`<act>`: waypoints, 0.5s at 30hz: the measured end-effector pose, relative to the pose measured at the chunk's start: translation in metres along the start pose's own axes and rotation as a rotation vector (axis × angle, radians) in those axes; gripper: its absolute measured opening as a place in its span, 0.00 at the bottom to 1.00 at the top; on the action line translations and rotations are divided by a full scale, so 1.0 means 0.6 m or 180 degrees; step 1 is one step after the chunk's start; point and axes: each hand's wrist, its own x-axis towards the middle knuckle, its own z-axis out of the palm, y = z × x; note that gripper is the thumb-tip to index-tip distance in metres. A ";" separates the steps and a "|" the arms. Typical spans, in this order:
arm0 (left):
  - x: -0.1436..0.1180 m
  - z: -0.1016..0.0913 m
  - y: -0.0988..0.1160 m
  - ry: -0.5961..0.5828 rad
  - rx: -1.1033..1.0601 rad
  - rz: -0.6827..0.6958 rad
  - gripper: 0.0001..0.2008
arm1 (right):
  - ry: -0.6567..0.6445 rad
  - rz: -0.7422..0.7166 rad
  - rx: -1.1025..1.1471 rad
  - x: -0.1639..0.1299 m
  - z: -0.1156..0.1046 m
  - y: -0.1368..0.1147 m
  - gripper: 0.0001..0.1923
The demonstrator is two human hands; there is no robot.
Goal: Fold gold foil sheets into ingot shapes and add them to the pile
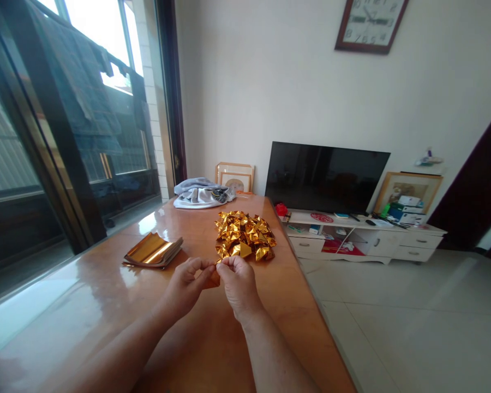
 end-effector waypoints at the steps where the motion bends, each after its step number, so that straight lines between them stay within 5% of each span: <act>1: 0.001 0.000 -0.002 -0.0048 -0.0251 -0.0122 0.13 | 0.0018 -0.0008 0.0005 0.002 -0.002 0.000 0.10; 7: 0.003 -0.005 0.001 -0.0608 -0.1586 -0.0829 0.17 | 0.0238 -0.0143 -0.0008 0.008 -0.011 -0.003 0.08; 15: 0.002 -0.010 0.010 -0.0831 -0.1955 -0.1093 0.17 | -0.0129 0.0030 -0.0025 0.002 -0.010 -0.014 0.07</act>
